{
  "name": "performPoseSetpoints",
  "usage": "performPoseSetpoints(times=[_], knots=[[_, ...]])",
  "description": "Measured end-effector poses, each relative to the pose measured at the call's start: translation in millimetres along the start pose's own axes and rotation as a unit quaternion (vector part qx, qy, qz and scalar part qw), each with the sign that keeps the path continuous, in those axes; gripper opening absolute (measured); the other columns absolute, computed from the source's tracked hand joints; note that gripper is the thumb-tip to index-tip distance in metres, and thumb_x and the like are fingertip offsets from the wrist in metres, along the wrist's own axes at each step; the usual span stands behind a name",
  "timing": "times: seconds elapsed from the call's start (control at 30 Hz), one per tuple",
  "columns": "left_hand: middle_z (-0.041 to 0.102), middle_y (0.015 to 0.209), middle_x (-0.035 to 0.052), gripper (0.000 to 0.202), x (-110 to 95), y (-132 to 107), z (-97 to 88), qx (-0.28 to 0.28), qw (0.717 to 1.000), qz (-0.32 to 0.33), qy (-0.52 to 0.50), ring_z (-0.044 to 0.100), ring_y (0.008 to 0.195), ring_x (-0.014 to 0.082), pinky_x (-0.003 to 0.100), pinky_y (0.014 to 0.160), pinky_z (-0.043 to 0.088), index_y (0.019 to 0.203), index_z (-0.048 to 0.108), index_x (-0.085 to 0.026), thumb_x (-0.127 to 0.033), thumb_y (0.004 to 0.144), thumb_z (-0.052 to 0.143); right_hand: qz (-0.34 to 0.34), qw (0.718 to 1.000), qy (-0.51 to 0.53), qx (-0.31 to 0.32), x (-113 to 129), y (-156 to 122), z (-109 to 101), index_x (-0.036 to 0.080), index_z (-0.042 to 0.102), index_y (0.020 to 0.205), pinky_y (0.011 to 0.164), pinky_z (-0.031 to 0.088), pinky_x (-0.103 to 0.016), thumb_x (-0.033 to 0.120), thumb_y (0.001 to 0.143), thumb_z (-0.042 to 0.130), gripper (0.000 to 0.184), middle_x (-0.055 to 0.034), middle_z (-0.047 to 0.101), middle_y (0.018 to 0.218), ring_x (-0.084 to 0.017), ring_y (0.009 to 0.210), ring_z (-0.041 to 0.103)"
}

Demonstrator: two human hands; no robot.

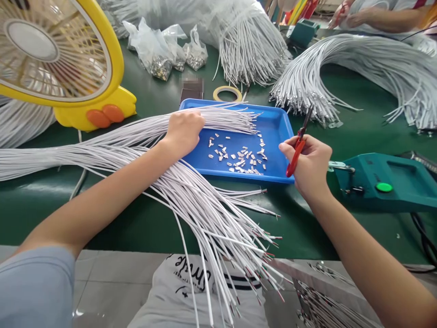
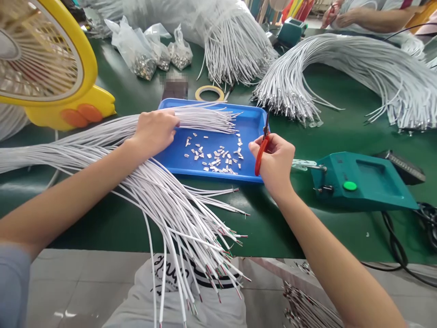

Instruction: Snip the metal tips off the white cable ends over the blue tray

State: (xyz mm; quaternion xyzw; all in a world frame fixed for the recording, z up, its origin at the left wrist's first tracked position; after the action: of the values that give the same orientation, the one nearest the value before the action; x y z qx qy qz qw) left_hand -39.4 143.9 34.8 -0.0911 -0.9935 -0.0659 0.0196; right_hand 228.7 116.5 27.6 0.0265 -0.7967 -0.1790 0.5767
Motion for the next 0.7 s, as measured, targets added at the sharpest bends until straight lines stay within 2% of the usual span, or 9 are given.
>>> performPoseSetpoints(times=[0.17, 0.33, 0.53, 0.7], knots=[[0.063, 0.097, 0.0149, 0.03, 7.0, 0.3, 0.4, -0.01, 0.999, -0.036, 0.012, 0.06, 0.097, 0.0317, 0.044, 0.082, 0.044, 0.089, 0.065, -0.008, -0.012, 0.081, 0.036, -0.004, 1.0, 0.005, 0.006, 1.6, -0.3, 0.4, 0.022, 0.064, 0.064, 0.05, 0.035, -0.03, 0.022, 0.068, 0.071, 0.009, 0.001, 0.054, 0.059, -0.012, 0.05, 0.042], [0.061, 0.099, 0.0153, 0.031, 9.3, -0.1, -2.2, -0.028, 0.998, -0.048, 0.022, 0.056, 0.1, 0.0295, 0.042, 0.085, 0.044, 0.091, 0.064, -0.007, -0.014, 0.082, 0.035, 0.001, 1.0, 0.01, 0.006, 1.3, -0.1, 0.4, 0.023, 0.064, 0.062, 0.05, 0.035, -0.031, 0.021, 0.067, 0.071, 0.009, 0.0007, 0.055, 0.059, -0.012, 0.049, 0.043], [0.06, 0.102, 0.0167, 0.032, 3.3, -3.3, -5.0, -0.034, 0.999, -0.026, 0.027, 0.056, 0.098, 0.0292, 0.04, 0.081, 0.046, 0.092, 0.063, -0.007, -0.012, 0.081, 0.033, -0.002, 1.0, 0.024, 0.0, 2.3, 0.3, -0.3, 0.023, 0.063, 0.061, 0.051, 0.036, -0.032, 0.021, 0.063, 0.075, 0.013, 0.0003, 0.053, 0.058, -0.013, 0.05, 0.044], [0.061, 0.099, 0.0151, 0.032, 9.4, -1.3, -3.4, -0.034, 0.998, -0.041, 0.026, 0.058, 0.097, 0.029, 0.042, 0.082, 0.046, 0.095, 0.064, -0.009, -0.014, 0.082, 0.034, 0.001, 1.0, 0.021, 0.008, 0.2, 0.6, 0.8, 0.023, 0.062, 0.061, 0.05, 0.035, -0.033, 0.023, 0.064, 0.074, 0.012, -0.0008, 0.054, 0.058, -0.013, 0.05, 0.043]])
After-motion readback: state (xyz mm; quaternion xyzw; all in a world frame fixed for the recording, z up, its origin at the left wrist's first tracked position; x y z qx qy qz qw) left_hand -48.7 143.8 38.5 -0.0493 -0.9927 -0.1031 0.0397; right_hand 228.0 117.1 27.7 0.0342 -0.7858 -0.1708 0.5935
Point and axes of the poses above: each hand's wrist, its own y-axis towards the middle knuckle, its own z-axis out of the palm, x = y × z, the point moved 10 cm from there along y, towards the middle knuckle
